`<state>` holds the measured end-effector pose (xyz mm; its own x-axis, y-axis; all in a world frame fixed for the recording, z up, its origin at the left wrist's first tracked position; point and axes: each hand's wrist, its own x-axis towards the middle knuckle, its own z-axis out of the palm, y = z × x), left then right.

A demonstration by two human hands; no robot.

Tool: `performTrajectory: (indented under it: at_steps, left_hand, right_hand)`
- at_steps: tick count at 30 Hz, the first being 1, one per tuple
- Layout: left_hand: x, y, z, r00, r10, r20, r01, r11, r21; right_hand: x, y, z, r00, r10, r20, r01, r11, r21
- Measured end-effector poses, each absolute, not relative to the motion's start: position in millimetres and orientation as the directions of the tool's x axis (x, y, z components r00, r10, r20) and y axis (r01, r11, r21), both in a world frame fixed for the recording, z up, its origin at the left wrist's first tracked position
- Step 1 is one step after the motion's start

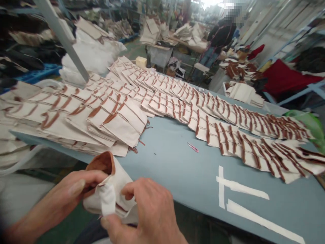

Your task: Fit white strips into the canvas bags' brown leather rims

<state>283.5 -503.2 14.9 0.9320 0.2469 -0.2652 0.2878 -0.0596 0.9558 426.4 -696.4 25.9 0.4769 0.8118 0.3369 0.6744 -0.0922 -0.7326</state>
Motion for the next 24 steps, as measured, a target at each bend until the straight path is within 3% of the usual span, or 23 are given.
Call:
performTrajectory:
  at_steps: [6,12,24]
  left_hand:
    - [293,-492,20,0.929,0.167,-0.331,0.331,0.031,0.943]
    - [295,-500,26,0.927,0.256,-0.275,0.325,-0.179,0.929]
    - [308,-513,41,0.965,0.231,-0.126,0.202,-0.343,0.917]
  right_hand:
    - [416,-690,25,0.560,0.740,0.373,0.662,-0.129,-0.738]
    - [416,-682,34,0.655,0.729,0.196,0.511,-0.237,-0.826]
    - [430,-683,42,0.549,0.801,0.240,0.585,-0.163,-0.794]
